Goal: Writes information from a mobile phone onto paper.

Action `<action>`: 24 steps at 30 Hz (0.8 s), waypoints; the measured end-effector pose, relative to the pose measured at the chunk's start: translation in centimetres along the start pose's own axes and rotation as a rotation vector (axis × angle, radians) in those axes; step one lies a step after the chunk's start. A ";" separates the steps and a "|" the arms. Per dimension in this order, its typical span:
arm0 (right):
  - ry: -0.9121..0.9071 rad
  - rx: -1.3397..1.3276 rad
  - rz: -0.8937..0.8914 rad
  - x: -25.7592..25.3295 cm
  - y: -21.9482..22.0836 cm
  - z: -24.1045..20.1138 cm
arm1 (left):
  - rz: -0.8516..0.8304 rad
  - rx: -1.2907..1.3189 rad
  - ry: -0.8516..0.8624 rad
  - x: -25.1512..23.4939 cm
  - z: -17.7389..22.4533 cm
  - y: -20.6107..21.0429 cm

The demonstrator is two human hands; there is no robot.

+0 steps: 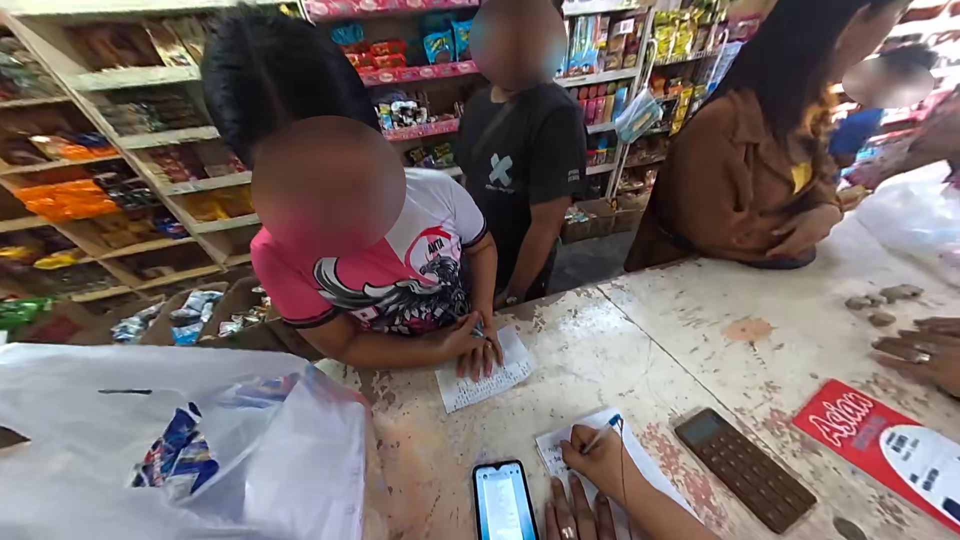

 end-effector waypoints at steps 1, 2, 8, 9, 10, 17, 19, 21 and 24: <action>0.009 0.023 -0.020 0.0 -0.1 -0.3 | 0.011 0.002 -0.002 0.0 0.0 0.1; 0.018 0.040 -0.041 0.1 -0.2 -0.5 | -0.008 0.009 -0.010 0.1 0.0 0.2; 0.008 0.034 -0.041 0.1 -0.2 -0.4 | -0.193 -0.001 -0.034 -0.3 0.1 0.2; 0.005 0.037 -0.039 0.1 -0.2 -0.4 | -0.182 0.004 -0.033 -0.3 0.1 0.2; 0.013 0.040 -0.047 0.1 -0.2 -0.4 | -0.172 0.012 -0.031 -0.3 0.1 0.2; 0.013 0.048 -0.041 -0.1 -0.1 -0.4 | -0.142 -0.001 -0.015 -0.4 0.2 0.4; 0.020 0.052 -0.047 -0.1 -0.2 -0.3 | -0.135 -0.018 -0.012 -0.4 0.2 0.5; 0.010 0.045 -0.049 -0.2 -0.1 -0.1 | -0.121 -0.029 -0.011 -0.5 0.2 0.5; 0.023 0.013 -0.045 -0.4 -0.2 0.0 | -0.077 -0.031 0.003 -0.5 0.1 0.6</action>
Point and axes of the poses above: each hand's wrist, its own x-axis away from the middle knuckle, its own y-axis out of the palm, z = x × y, the point moved 6 cm from there along -x, towards the middle knuckle, and after that the axes turned 9 degrees about z, right-handed, at the moved point
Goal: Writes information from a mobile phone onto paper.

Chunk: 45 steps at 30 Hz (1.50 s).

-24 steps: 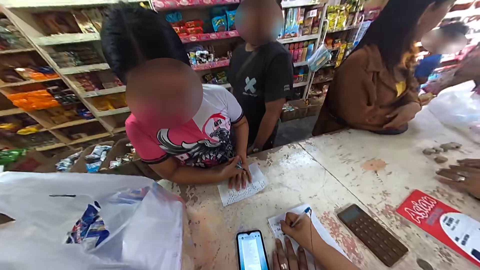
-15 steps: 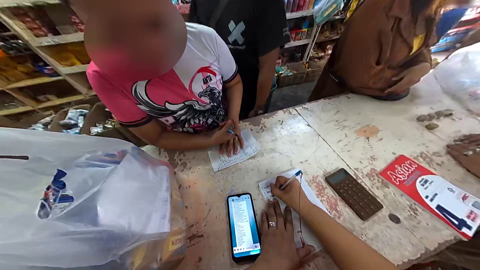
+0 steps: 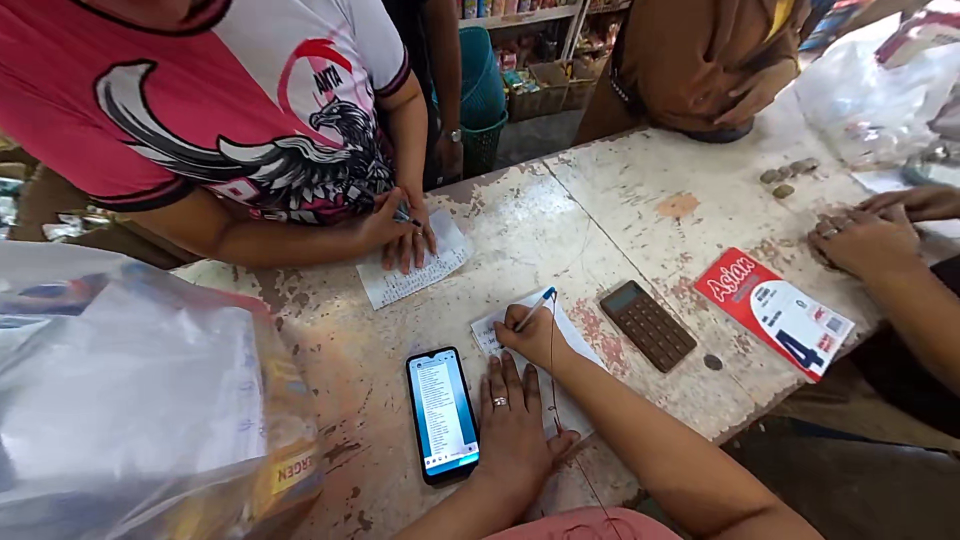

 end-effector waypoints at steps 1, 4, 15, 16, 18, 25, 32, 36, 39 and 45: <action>0.028 -0.025 -0.002 -0.1 -0.1 0.0 | -0.002 -0.002 -0.001 0.0 0.0 0.0; 0.095 -0.059 -0.003 -0.2 -0.3 0.1 | -0.010 -0.005 -0.004 0.0 0.0 -0.1; 0.019 -0.029 -0.004 0.1 0.0 0.0 | -0.020 -0.020 0.003 0.0 0.0 -0.2; 0.012 -0.039 0.009 0.1 0.0 -0.1 | -0.024 -0.017 0.002 0.0 0.0 -0.2; 0.003 -0.054 0.034 0.2 -0.1 -0.3 | -0.021 -0.019 0.008 0.1 0.0 -0.2; -0.030 -0.043 0.074 0.1 -0.1 -0.3 | -0.050 -0.011 0.006 -0.1 -0.1 -0.1; -0.021 -0.013 0.091 0.1 -0.3 -0.5 | -0.081 0.003 -0.001 -0.1 -0.2 -0.2; 0.006 0.000 0.047 -0.2 -0.1 -0.2 | -0.074 0.021 -0.009 -0.2 -0.2 -0.4; 0.144 -0.135 0.034 -0.5 -0.7 -0.3 | -0.041 0.030 -0.004 0.0 -0.3 -0.5; 0.218 -0.494 0.066 -1.4 -1.5 -0.6 | -0.067 0.128 0.088 0.1 0.7 -0.9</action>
Point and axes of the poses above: each hand's wrist, its own x-axis away from the middle knuckle, its own y-axis out of the palm, z = x × y, the point moved 6 cm from there along -x, towards the middle knuckle, and after that the axes turned 9 degrees about z, right-handed, at the moved point
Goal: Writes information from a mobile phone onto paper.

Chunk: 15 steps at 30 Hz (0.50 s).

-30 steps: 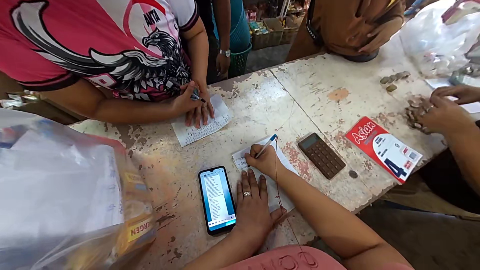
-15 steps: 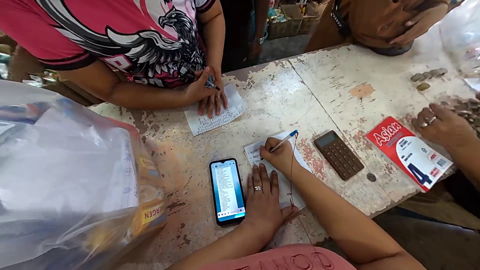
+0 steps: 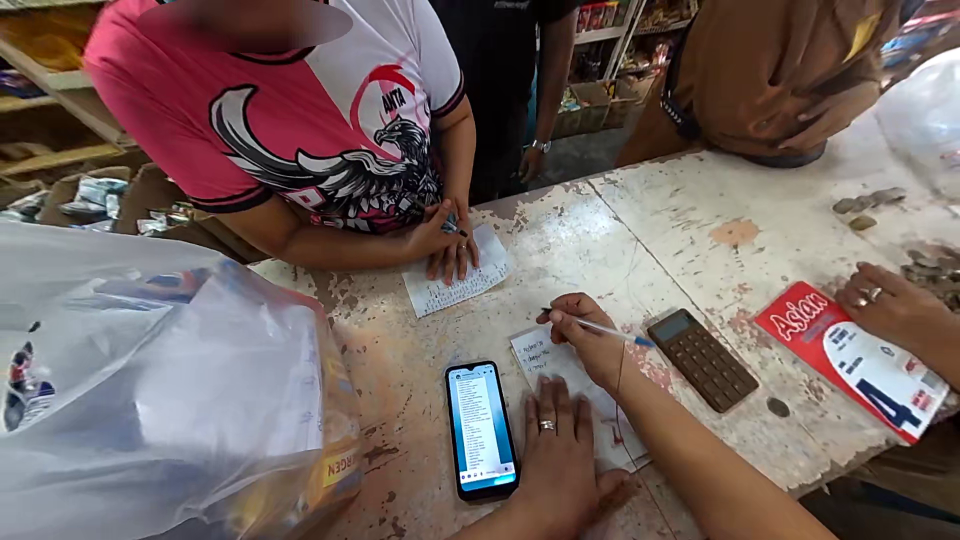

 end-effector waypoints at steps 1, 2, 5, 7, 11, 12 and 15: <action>0.039 0.017 -0.033 -0.2 0.1 -0.1 | 0.021 0.030 0.062 0.0 0.4 0.0; 0.068 0.045 -0.061 -0.4 0.3 -0.2 | 0.070 0.068 0.138 0.1 0.8 0.1; -0.018 0.211 -0.118 -1.4 0.5 -0.7 | 0.226 0.217 0.400 0.6 1.9 0.4; -0.215 0.362 -0.124 -2.4 0.9 -1.7 | 0.264 0.292 0.526 0.9 2.2 0.4; -0.352 0.469 -0.144 -5.2 2.4 -1.9 | 0.248 0.365 0.623 1.3 2.5 0.2; -0.355 0.465 -0.159 -6.0 2.9 -1.6 | 0.249 0.372 0.632 1.4 2.5 0.1; -0.359 0.467 -0.211 -7.7 4.2 -0.6 | 0.272 0.375 0.662 1.4 2.5 0.1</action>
Point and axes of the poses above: each hand's wrist, its own x-axis away from the middle knuckle, its own y-axis out of the palm, z = x × y, the point moved 6 cm from there along -x, towards the middle knuckle, and after that the axes turned 9 degrees about z, right-handed, at the moved point
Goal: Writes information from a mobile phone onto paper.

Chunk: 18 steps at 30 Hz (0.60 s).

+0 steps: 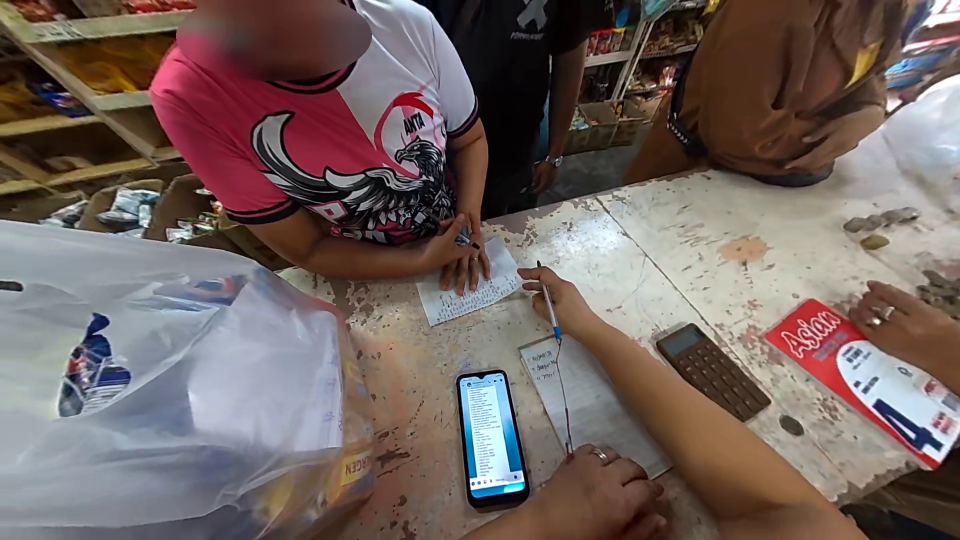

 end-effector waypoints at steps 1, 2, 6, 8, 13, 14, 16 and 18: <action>-0.013 0.010 0.004 -0.2 0.4 0.1 | -0.016 0.008 -0.005 0.0 0.0 0.0; -0.025 0.025 0.020 -0.3 0.6 0.1 | -0.023 0.012 -0.010 0.0 0.0 0.1; -0.021 0.123 0.072 0.5 1.2 -0.3 | -0.043 0.041 -0.022 0.1 -0.2 0.2; -0.016 0.181 0.070 1.0 1.5 -1.0 | -0.028 0.043 -0.015 0.2 -0.3 0.3; -0.031 0.284 0.073 0.9 1.4 -1.9 | -0.022 0.008 0.007 0.1 -0.3 0.6; -0.023 0.301 0.075 0.5 1.2 -1.7 | -0.017 0.005 0.011 0.1 -0.3 0.6; -0.002 0.301 0.076 -0.4 0.9 -0.8 | -0.019 0.015 0.005 0.1 -0.4 0.6; 0.005 0.268 0.064 -1.0 0.8 -0.2 | -0.027 0.029 -0.004 0.1 -0.3 0.5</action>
Point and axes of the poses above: each hand's wrist, its own x-axis away from the middle knuckle, its own y-axis out of the palm, z = x × y, the point moved 6 cm from there along -x, towards the middle knuckle, and after that the axes turned 9 degrees about z, right-handed, at the moved point
